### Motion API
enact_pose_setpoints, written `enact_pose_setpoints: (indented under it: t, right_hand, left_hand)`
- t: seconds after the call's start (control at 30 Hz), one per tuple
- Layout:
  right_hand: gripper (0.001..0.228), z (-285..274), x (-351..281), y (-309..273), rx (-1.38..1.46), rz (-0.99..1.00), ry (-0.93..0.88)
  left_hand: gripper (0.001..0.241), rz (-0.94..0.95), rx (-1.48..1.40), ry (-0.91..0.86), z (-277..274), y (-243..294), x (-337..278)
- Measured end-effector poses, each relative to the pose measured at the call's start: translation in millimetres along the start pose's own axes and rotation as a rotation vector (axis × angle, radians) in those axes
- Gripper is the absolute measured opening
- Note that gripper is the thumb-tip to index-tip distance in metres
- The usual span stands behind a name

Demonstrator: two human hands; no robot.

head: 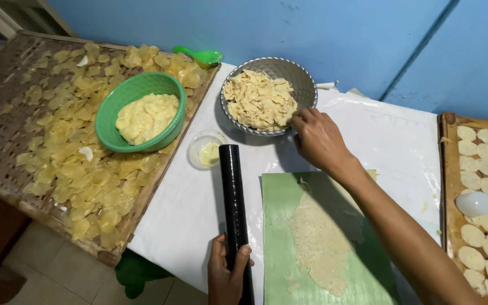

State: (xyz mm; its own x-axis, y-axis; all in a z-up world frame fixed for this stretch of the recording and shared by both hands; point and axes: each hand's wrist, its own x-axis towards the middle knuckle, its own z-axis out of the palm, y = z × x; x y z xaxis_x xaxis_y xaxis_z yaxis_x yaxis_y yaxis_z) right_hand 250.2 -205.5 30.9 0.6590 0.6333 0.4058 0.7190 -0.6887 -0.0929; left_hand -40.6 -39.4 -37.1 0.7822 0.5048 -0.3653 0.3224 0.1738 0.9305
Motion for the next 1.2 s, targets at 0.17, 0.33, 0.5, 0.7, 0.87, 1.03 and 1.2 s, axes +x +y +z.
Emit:
enact_pose_setpoints:
  t: [0.17, 0.33, 0.5, 0.7, 0.87, 1.03, 1.2]
  right_hand:
    - [0.017, 2.0, 1.5, 13.2, -0.014, 0.05, -0.039]
    - [0.022, -0.4, 10.1, 23.2, 0.034, 0.138, -0.093]
    - [0.031, 10.0, 79.8, 1.1, 0.186, 0.034, 0.042]
    - [0.06, 71.6, 162.5, -21.5, 0.042, -0.044, -0.115]
    - [0.015, 90.5, 159.9, -24.5, 0.02, 0.04, -0.011]
    - [0.043, 46.3, 140.3, -12.1, 0.463, 0.224, 0.127]
    - [0.022, 43.3, 115.5, 15.0, 0.575, 0.293, 0.173]
  left_hand:
    - [0.04, 0.162, -0.062, 0.075, 0.7, -25.0, 3.6]
    - [0.032, 0.236, -0.136, 0.154, 7.4, -26.8, 2.8]
    - [0.032, 0.31, -0.193, 0.168, 11.0, -28.5, 3.6]
    - [0.035, 0.353, -0.156, 0.238, 12.3, -34.1, 3.4]
    - [0.038, 0.368, -0.141, 0.212, 7.3, -32.6, 1.7]
    - [0.039, 0.37, -0.137, 0.199, 5.6, -40.0, 9.6]
    - [0.041, 0.406, -0.15, 0.212, 8.8, -47.4, 14.3]
